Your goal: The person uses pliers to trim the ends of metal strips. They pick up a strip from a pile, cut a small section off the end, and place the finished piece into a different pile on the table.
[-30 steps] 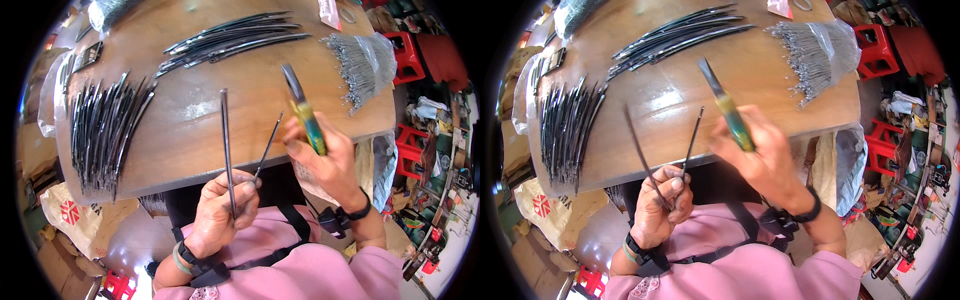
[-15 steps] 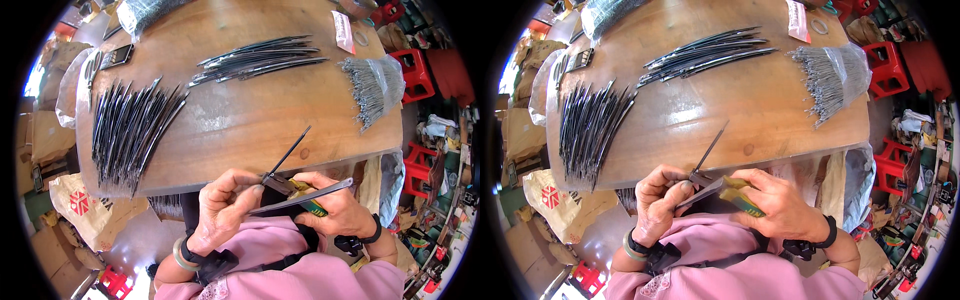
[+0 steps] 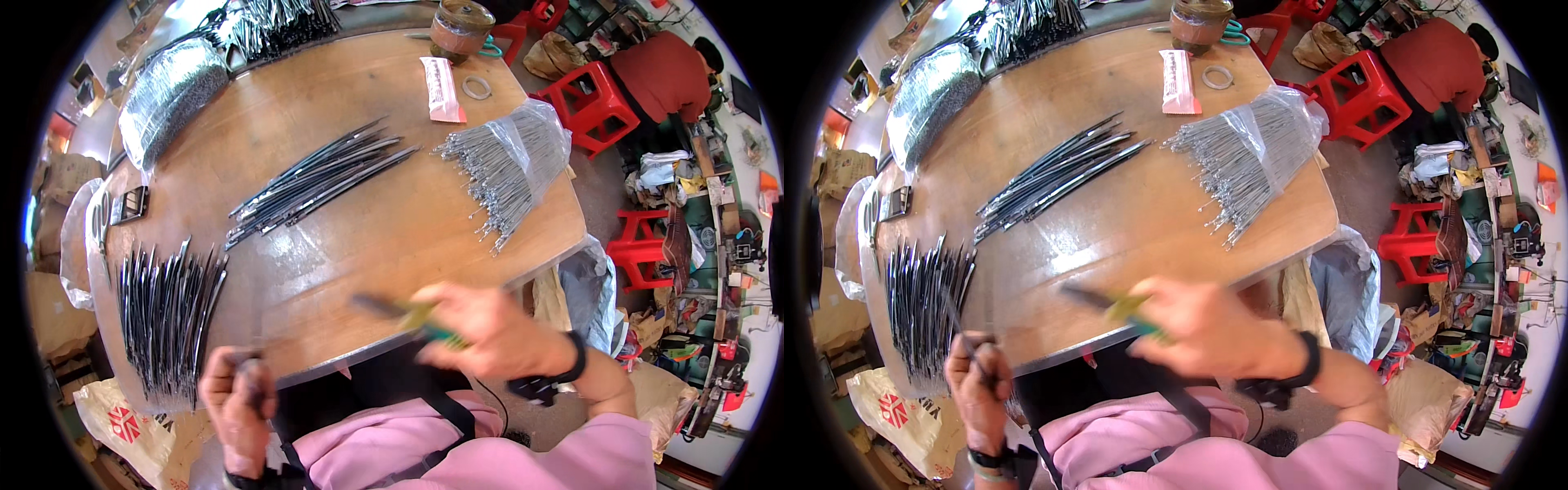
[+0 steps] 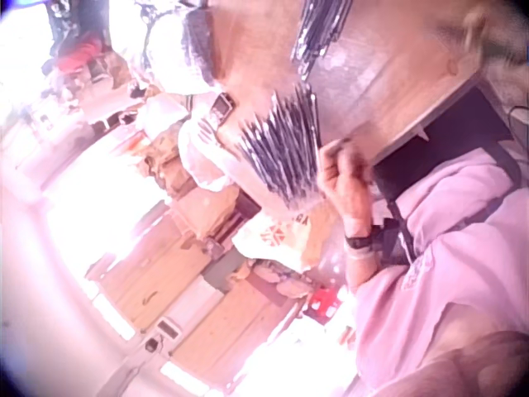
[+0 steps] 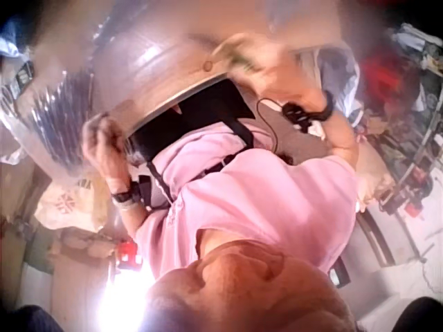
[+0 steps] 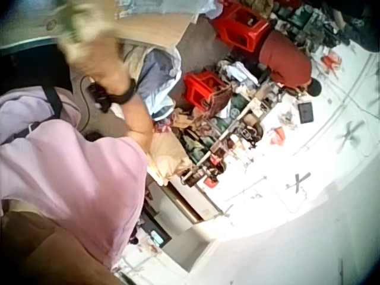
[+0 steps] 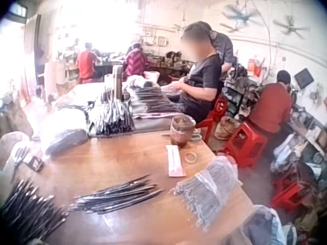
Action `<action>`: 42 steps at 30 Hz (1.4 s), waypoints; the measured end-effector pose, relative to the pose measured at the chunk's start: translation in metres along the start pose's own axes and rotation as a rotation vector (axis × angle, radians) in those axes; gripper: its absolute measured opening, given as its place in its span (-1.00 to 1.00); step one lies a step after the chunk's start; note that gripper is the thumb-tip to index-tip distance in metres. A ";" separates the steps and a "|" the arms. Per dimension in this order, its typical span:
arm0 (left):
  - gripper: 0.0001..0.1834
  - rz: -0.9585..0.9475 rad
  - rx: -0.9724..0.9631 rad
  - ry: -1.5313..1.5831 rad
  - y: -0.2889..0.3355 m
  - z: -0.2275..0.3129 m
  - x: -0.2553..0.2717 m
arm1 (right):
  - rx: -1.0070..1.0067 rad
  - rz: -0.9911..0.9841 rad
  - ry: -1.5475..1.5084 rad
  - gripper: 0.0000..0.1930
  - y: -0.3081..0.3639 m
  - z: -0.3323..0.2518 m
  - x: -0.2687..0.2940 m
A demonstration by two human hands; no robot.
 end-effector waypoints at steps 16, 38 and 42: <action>-0.84 0.095 -0.438 -0.594 -0.044 0.056 -0.034 | 0.103 0.272 0.752 -0.72 -0.032 0.004 0.069; -0.90 -0.135 -0.153 -0.322 -0.054 0.040 -0.037 | -0.572 0.783 -1.448 -0.85 0.061 0.041 0.008; -0.86 -0.125 0.403 0.597 0.014 0.005 -0.010 | -0.539 0.701 -1.543 -0.85 0.055 0.040 -0.007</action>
Point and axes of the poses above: each hand's wrist, its own y-axis away from the middle knuckle, its own x-axis out of the back of the hand, z = x × y, the point moved 5 cm from there along -y, towards the middle knuckle
